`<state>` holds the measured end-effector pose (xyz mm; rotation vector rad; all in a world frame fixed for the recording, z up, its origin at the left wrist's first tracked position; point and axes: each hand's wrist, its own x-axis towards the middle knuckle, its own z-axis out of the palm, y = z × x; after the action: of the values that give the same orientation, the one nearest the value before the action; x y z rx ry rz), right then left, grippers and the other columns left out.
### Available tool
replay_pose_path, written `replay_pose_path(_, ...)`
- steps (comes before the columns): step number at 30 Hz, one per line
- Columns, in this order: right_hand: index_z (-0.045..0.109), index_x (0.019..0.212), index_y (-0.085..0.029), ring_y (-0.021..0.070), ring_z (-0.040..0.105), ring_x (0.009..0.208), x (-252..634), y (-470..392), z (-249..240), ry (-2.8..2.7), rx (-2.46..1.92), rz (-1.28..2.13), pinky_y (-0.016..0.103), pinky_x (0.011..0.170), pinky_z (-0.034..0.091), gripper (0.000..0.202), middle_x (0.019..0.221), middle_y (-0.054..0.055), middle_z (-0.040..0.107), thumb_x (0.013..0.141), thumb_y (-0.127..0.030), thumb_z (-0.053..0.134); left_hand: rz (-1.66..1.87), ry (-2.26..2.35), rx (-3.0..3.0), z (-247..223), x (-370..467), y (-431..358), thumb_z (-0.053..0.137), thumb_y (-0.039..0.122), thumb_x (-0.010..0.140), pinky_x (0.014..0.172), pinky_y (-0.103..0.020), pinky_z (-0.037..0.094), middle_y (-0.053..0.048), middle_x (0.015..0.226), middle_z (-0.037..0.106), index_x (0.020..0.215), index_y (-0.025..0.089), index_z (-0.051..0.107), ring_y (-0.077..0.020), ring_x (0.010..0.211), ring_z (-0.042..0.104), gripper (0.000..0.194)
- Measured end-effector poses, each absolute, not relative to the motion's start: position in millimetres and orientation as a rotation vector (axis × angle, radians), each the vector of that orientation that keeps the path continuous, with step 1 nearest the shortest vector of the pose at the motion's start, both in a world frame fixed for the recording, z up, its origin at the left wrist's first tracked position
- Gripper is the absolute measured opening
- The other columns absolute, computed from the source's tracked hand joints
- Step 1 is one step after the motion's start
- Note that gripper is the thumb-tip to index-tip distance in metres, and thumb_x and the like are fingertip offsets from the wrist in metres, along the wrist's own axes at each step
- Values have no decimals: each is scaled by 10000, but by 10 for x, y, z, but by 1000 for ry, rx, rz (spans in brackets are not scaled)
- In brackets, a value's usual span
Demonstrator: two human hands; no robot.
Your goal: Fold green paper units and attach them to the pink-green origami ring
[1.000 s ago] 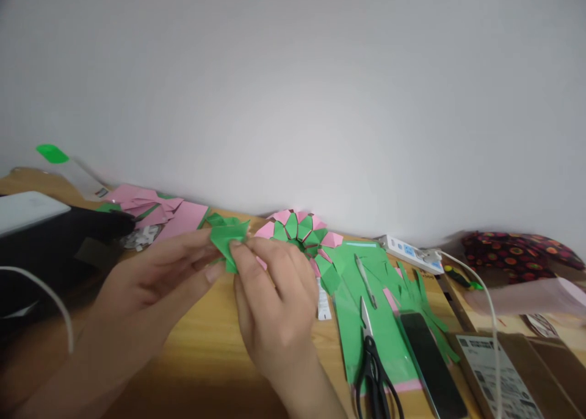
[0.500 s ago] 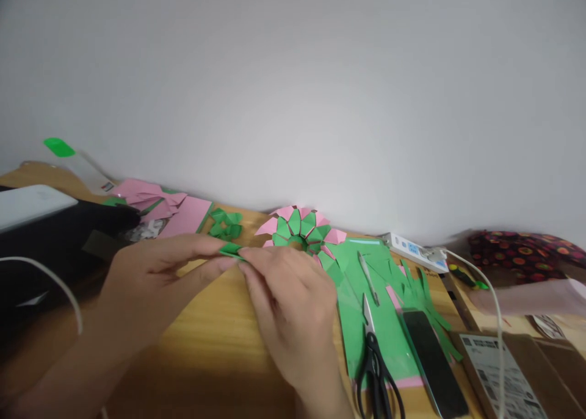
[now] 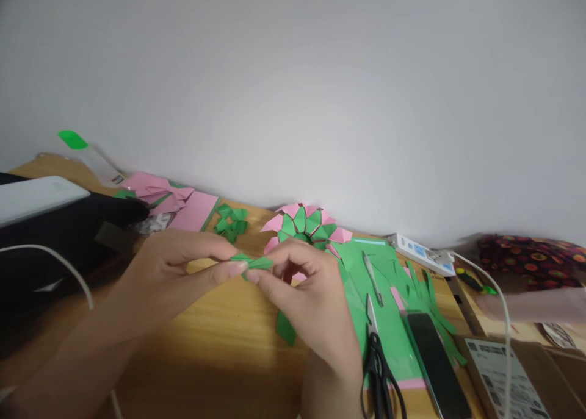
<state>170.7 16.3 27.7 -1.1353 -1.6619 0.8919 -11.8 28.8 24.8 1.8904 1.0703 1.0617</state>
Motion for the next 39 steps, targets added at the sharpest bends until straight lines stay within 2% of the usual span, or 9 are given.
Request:
replay_pose_path(7, 660, 677, -196, 72, 482, 511, 1683, 170, 283, -1575, -1080, 1048, 197, 425, 374, 113, 588, -41, 592, 720, -207, 764, 1128, 990, 1901, 261, -141, 262, 564, 229, 886, 453, -205, 288, 37, 502, 500, 574, 160, 627, -82, 485, 407, 326)
replay_pose_path(12, 635, 633, -196, 59, 435, 484, 1670, 187, 265, -1415, -1038, 1114, 186, 431, 372, 157, 543, -61, 538, 725, -213, 760, 1082, 1007, 1709, 233, -86, 275, 621, 281, 832, 483, -210, 332, 24, 560, 554, 597, 177, 646, -107, 548, 457, 258)
replay_pose_path(18, 645, 622, -198, 57, 450, 472, 1662, 195, 233, -1308, -1034, 1120, 183, 446, 387, 173, 528, -57, 566, 708, -234, 791, 980, 1016, 1731, 202, -3, 283, 619, 305, 843, 453, -212, 262, 47, 492, 435, 562, 169, 618, -89, 499, 360, 312)
replay_pose_path(25, 661, 647, -204, 82, 563, 480, 1659, 194, 280, -1353, -959, 1152, 199, 457, 474, 160, 563, -36, 647, 790, -232, 726, 989, 953, 1711, 199, -23, 279, 574, 260, 852, 513, -199, 342, 25, 573, 576, 591, 153, 622, -96, 565, 478, 286)
replay_pose_path(30, 678, 669, -200, 69, 523, 504, 1672, 162, 303, -1452, -1025, 1049, 184, 464, 426, 154, 562, -40, 622, 818, -227, 706, 998, 965, 1721, 211, -32, 275, 570, 257, 856, 500, -200, 345, 12, 585, 611, 611, 156, 638, -107, 573, 514, 274)
replay_pose_path(34, 670, 649, -198, 77, 477, 486, 1693, 152, 287, -1459, -1099, 1016, 202, 442, 394, 182, 528, -43, 557, 803, -281, 722, 1010, 917, 1654, 204, -12, 284, 572, 247, 849, 543, -214, 403, -5, 631, 659, 627, 158, 650, -124, 611, 567, 252)
replay_pose_path(39, 653, 624, -197, 77, 467, 480, 1694, 171, 280, -1462, -1103, 1041, 202, 434, 391, 221, 521, -37, 568, 793, -316, 730, 999, 843, 1578, 183, -7, 287, 558, 258, 860, 594, -230, 450, -12, 671, 670, 657, 158, 645, -136, 656, 598, 243)
